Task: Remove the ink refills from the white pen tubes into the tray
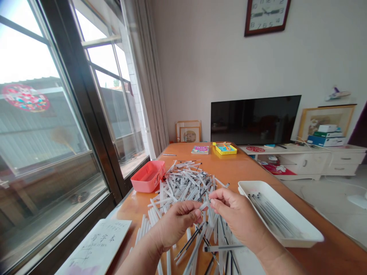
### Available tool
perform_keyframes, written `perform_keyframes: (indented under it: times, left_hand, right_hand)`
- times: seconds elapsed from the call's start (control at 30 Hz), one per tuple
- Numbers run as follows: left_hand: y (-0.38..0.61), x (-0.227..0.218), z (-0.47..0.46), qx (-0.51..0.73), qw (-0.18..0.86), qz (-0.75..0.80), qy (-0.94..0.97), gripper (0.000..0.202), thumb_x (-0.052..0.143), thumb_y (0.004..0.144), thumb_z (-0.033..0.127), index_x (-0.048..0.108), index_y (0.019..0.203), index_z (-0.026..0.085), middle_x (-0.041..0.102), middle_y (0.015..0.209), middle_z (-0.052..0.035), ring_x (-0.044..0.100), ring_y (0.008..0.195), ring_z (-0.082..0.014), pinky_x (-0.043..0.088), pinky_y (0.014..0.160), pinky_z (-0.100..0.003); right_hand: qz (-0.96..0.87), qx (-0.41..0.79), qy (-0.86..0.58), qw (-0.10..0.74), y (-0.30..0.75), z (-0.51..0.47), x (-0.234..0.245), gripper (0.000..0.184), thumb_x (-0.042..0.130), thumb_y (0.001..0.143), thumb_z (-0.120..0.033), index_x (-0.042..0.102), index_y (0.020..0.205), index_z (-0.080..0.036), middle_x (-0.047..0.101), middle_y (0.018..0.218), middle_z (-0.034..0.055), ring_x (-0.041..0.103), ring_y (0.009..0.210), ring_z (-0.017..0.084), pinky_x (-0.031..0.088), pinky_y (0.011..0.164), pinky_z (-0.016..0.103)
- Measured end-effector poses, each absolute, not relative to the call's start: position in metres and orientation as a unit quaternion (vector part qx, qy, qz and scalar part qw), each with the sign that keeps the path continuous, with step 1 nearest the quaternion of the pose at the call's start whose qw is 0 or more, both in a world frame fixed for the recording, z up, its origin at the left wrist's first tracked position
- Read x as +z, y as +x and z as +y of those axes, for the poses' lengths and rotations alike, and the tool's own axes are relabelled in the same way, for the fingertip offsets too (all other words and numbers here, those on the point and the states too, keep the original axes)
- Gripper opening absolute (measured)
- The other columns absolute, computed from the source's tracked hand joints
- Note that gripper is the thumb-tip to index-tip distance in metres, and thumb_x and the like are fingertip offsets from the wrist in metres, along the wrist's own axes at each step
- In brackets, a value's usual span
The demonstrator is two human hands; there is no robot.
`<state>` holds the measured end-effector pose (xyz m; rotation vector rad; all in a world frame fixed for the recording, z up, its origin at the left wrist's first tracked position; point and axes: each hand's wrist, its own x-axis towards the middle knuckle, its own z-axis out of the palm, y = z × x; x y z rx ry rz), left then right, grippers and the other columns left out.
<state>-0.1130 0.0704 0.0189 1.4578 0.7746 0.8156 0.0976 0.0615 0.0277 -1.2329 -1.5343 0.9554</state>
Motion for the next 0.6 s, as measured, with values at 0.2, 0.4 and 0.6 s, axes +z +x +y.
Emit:
perform_keyframes:
  times: [0.2,0.4,0.6]
  left_hand:
    - [-0.1130,0.0214,0.0704,0.351,0.607,0.336,0.629,0.038,0.066,0.087,0.050,0.076,0.100,0.016,0.060,0.081,-0.0022,0.048,0.076,-0.0150,0.034,0.073,-0.028]
    - [-0.1133,0.0221,0.0703,0.350,0.605,0.331,0.634,0.041,0.066,0.086,0.051,0.076,0.102,0.015,0.056,0.077,-0.0009,0.043,0.074,-0.0140,0.031,0.071,-0.028]
    - [-0.1123,0.0227,0.0702,0.348,0.611,0.331,0.630,0.044,0.068,0.084,0.054,0.076,0.100,0.014,0.054,0.077,-0.0010,0.041,0.073,-0.0141,0.031,0.071,-0.027]
  right_hand:
    - [-0.644,0.365,-0.501,0.448,0.0974,0.0634,0.0241,0.033,0.063,0.088,-0.049,0.070,0.104,-0.021,0.072,0.092,0.0054,0.064,0.088,0.022,0.050,0.080,0.034]
    - [-0.638,0.356,-0.513,0.450,0.0986,0.0650,0.0206,0.032,0.063,0.089,-0.050,0.069,0.105,-0.023,0.073,0.095,0.0046,0.065,0.092,0.023,0.050,0.081,0.033]
    - [-0.649,0.336,-0.515,0.448,0.0989,0.0629,0.0215,0.033,0.063,0.089,-0.051,0.070,0.105,-0.023,0.074,0.094,0.0047,0.066,0.092,0.023,0.051,0.082,0.034]
